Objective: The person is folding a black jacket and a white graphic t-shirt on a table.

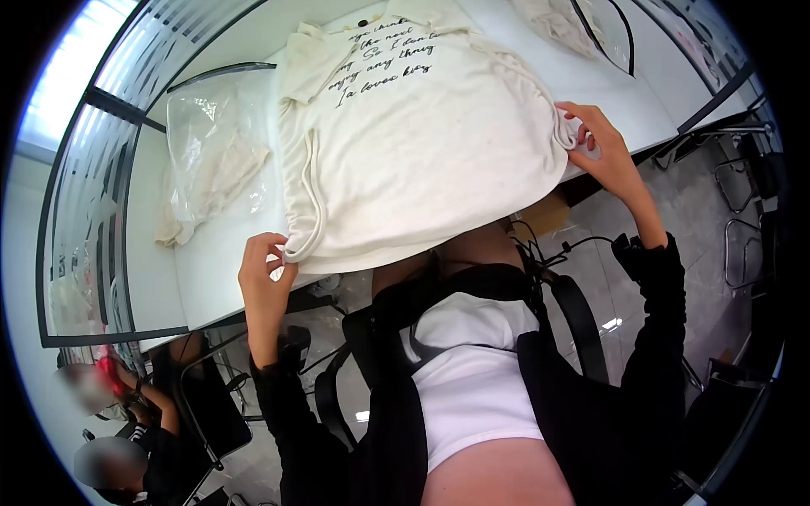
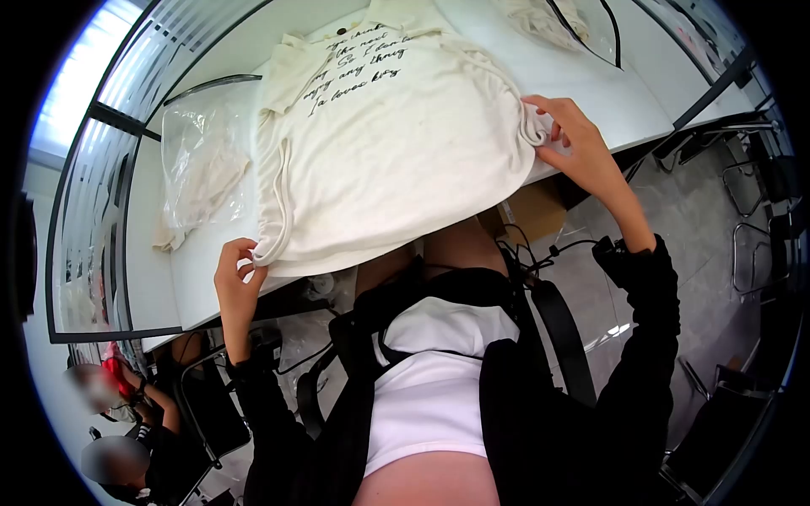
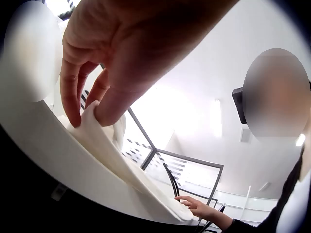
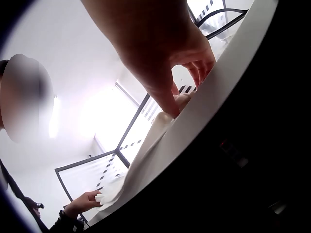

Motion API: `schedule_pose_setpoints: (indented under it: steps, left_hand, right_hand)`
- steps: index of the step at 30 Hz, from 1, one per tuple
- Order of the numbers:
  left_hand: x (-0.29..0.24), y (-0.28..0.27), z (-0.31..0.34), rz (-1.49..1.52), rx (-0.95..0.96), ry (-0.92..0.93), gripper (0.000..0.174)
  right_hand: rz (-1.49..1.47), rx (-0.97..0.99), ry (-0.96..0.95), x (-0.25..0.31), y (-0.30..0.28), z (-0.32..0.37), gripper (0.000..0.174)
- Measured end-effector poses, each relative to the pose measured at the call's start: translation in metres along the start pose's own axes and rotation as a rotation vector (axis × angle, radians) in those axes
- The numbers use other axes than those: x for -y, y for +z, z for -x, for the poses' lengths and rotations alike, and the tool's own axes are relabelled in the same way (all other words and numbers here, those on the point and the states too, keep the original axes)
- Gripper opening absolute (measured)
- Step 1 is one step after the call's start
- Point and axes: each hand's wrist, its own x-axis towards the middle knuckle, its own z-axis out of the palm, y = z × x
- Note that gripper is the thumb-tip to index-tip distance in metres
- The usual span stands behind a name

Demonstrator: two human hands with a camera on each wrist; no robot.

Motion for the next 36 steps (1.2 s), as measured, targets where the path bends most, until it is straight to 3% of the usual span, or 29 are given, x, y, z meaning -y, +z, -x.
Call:
schedule_pose_setpoints:
  steps: [5, 8, 11, 15, 17, 23, 24, 27, 29, 31, 36]
  left_hand:
    - [-0.014, 0.0, -0.003, -0.111, -0.019, -0.013, 0.019]
    - [-0.01, -0.003, -0.005, -0.117, -0.126, 0.03, 0.017]
    - [-0.002, -0.011, -0.004, -0.142, -0.168, -0.056, 0.021]
    - [0.01, -0.011, -0.001, -0.135, -0.158, -0.075, 0.02]
    - [0.014, -0.006, 0.003, -0.125, -0.174, -0.063, 0.018]
    - [0.009, -0.004, 0.007, -0.231, -0.145, 0.214, 0.031]
    - [0.009, -0.004, 0.009, -0.206, -0.08, 0.168, 0.038]
    - [0.003, -0.003, 0.009, -0.285, -0.082, 0.264, 0.042]
    - [-0.003, -0.005, 0.007, -0.219, -0.055, 0.224, 0.041]
    - [0.0, -0.006, 0.003, -0.197, -0.009, 0.245, 0.042]
    - [-0.002, -0.006, -0.009, -0.276, 0.025, 0.322, 0.044]
  right_hand:
    - [0.132, -0.025, -0.057, 0.005, 0.008, -0.007, 0.04]
    - [0.228, -0.075, -0.111, -0.006, 0.007, -0.008, 0.032]
    - [0.195, -0.193, -0.171, -0.019, -0.002, -0.008, 0.033]
    - [0.062, -0.256, 0.043, -0.029, -0.011, 0.001, 0.028]
    - [0.061, -0.288, 0.041, -0.042, -0.01, 0.007, 0.027]
    - [0.119, -0.221, 0.013, -0.034, -0.01, 0.014, 0.025]
    - [0.105, -0.232, -0.041, -0.027, -0.009, 0.014, 0.024]
    - [0.101, -0.106, -0.124, -0.013, -0.011, 0.012, 0.024]
    - [0.13, -0.031, -0.172, -0.015, -0.011, 0.011, 0.026]
    - [0.085, 0.042, -0.108, -0.011, -0.015, 0.009, 0.027]
    - [0.098, -0.007, -0.157, -0.014, -0.014, 0.008, 0.029]
